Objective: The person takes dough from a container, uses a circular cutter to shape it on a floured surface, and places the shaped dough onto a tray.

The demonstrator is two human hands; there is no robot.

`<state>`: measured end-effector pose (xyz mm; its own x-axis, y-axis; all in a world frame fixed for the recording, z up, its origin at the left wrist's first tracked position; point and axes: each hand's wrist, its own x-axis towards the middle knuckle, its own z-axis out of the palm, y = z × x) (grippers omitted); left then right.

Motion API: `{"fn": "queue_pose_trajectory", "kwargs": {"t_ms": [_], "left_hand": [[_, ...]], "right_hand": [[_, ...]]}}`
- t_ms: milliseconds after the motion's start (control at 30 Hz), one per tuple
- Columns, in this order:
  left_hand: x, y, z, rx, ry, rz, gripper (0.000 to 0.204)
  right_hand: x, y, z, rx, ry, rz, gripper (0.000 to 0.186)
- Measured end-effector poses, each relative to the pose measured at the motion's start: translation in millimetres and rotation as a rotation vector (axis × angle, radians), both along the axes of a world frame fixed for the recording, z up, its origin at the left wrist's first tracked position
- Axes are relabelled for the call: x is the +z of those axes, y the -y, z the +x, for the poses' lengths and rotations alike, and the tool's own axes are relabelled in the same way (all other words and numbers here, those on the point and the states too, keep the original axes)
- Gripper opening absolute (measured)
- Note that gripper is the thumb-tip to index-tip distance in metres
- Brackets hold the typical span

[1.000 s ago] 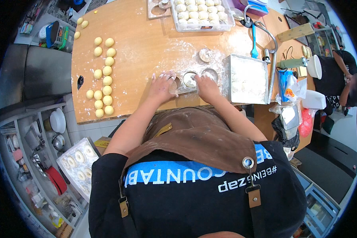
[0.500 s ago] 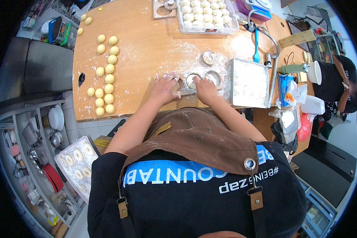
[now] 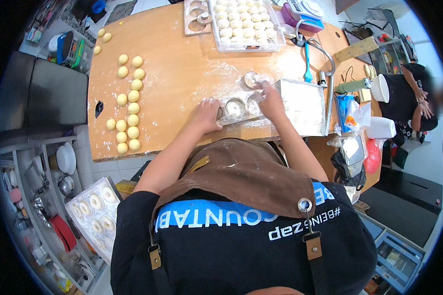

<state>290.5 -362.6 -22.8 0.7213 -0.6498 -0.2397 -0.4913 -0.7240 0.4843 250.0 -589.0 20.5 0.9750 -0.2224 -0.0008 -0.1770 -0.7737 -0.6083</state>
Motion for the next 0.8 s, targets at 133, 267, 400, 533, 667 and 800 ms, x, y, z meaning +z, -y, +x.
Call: {"fn": "queue_pose_trajectory", "kwargs": {"t_ms": [133, 267, 400, 533, 667, 800], "left_hand": [[-7.7, -32.0, -7.2, 0.077, 0.037, -0.184, 0.068], [5.8, -59.6, -13.3, 0.436, -0.029, -0.12, 0.067], [-1.7, -78.3, -16.4, 0.505, 0.106, 0.059, 0.062], [-13.0, -80.9, -21.4, 0.476, 0.16, 0.106, 0.067], [-18.7, -70.7, -30.3, 0.505, 0.164, 0.237, 0.095], [-12.6, -40.4, -36.6, 0.438, 0.245, 0.029, 0.093]], "right_hand": [[1.3, 34.7, 2.4, -0.365, 0.312, 0.267, 0.021], [-39.5, 20.8, 1.3, -0.122, -0.001, -0.031, 0.017], [-61.4, -24.7, 1.8, 0.197, -0.295, -0.091, 0.033], [-70.9, -39.4, 5.8, 0.264, -0.311, -0.229, 0.03], [-81.9, -31.8, 12.7, 0.309, -0.349, -0.257, 0.026], [-69.4, -24.7, 3.0, 0.391, -0.348, -0.155, 0.028]]}}
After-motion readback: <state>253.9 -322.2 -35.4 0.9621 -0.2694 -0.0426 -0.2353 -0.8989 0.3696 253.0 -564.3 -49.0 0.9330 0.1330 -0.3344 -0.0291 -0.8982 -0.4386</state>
